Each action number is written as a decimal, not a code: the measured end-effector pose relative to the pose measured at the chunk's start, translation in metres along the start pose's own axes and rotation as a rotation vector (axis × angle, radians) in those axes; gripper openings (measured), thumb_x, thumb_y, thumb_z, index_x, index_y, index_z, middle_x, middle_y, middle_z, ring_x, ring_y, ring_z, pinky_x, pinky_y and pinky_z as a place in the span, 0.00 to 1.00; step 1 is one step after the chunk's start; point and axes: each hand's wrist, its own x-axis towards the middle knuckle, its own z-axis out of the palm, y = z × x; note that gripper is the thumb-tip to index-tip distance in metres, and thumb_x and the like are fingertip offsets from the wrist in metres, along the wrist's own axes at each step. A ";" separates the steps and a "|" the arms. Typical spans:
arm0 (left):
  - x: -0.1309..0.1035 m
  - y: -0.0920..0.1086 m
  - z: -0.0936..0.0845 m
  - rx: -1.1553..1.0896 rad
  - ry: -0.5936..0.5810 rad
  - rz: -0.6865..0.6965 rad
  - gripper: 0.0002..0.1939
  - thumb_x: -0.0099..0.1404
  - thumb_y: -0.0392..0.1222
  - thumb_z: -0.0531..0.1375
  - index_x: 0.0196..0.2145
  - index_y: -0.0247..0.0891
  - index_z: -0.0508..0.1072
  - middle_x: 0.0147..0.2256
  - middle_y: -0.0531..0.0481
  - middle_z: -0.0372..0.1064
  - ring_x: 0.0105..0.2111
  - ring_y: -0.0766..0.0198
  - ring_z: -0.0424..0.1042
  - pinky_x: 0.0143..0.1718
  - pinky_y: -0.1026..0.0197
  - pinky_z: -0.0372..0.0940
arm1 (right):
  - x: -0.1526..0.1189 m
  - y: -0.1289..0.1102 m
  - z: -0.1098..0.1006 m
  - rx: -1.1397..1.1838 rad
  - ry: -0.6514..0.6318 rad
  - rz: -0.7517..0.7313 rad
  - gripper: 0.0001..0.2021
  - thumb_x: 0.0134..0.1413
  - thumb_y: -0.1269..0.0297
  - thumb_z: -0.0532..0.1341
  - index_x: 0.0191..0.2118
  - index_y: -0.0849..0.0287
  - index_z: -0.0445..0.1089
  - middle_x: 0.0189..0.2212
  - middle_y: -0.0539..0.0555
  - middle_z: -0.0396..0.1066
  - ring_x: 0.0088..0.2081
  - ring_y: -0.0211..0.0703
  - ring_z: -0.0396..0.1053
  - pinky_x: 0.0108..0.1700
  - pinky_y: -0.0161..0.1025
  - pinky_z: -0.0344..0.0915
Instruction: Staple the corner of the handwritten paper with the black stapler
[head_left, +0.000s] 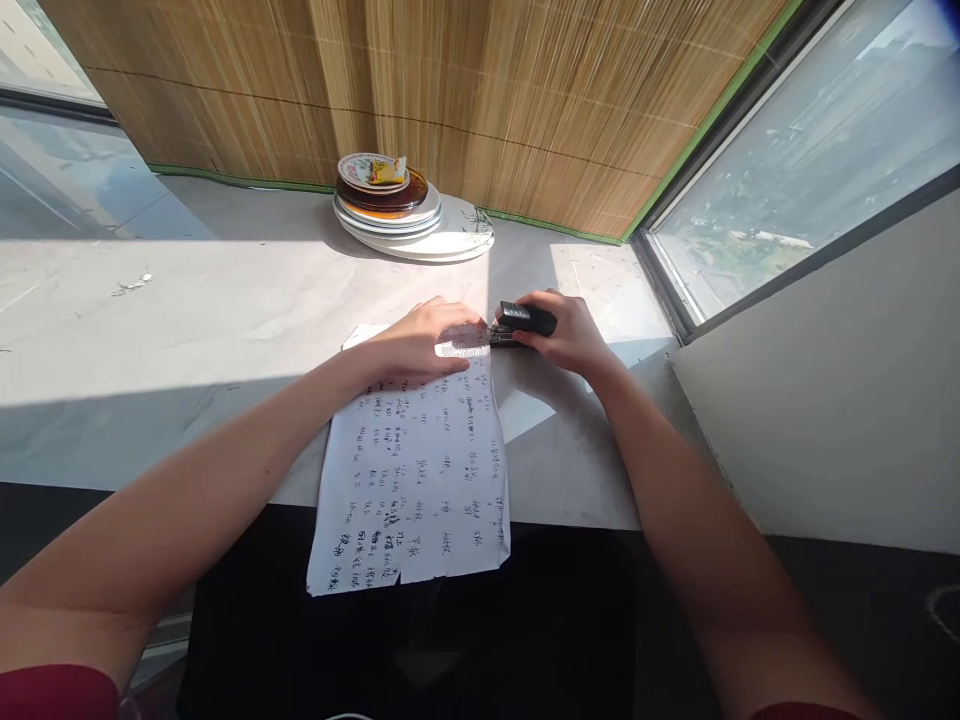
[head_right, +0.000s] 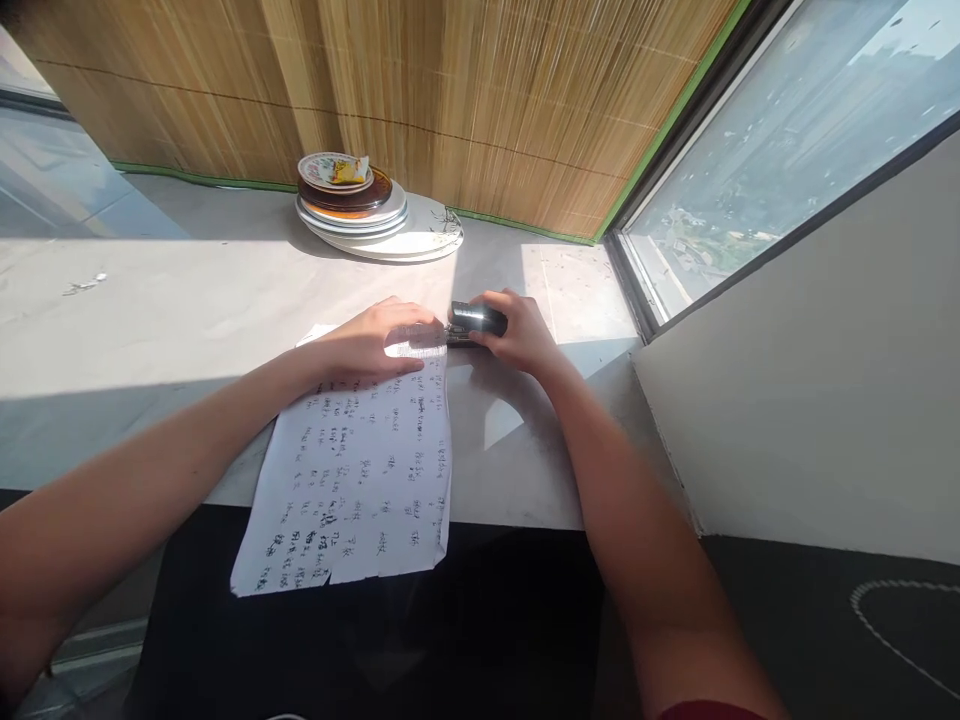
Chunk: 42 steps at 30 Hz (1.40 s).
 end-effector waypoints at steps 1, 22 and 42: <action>0.000 -0.001 0.001 0.004 -0.005 -0.003 0.24 0.65 0.47 0.67 0.59 0.52 0.78 0.58 0.47 0.79 0.60 0.43 0.71 0.62 0.41 0.67 | 0.000 0.000 0.000 0.004 -0.002 0.002 0.14 0.54 0.58 0.72 0.47 0.51 0.81 0.40 0.54 0.77 0.40 0.52 0.73 0.46 0.50 0.67; 0.001 0.018 0.000 -0.469 0.349 -0.150 0.12 0.63 0.42 0.72 0.45 0.45 0.81 0.44 0.45 0.80 0.40 0.57 0.77 0.43 0.52 0.71 | -0.003 -0.030 -0.001 -0.018 0.359 -0.078 0.06 0.63 0.58 0.68 0.44 0.48 0.78 0.43 0.54 0.81 0.48 0.55 0.73 0.52 0.56 0.73; 0.000 0.027 -0.006 -0.365 0.407 0.004 0.10 0.67 0.48 0.74 0.41 0.42 0.82 0.40 0.46 0.81 0.39 0.59 0.79 0.41 0.55 0.75 | -0.009 -0.061 0.018 0.196 0.118 -0.050 0.04 0.59 0.61 0.71 0.40 0.48 0.81 0.37 0.50 0.81 0.41 0.48 0.75 0.43 0.50 0.74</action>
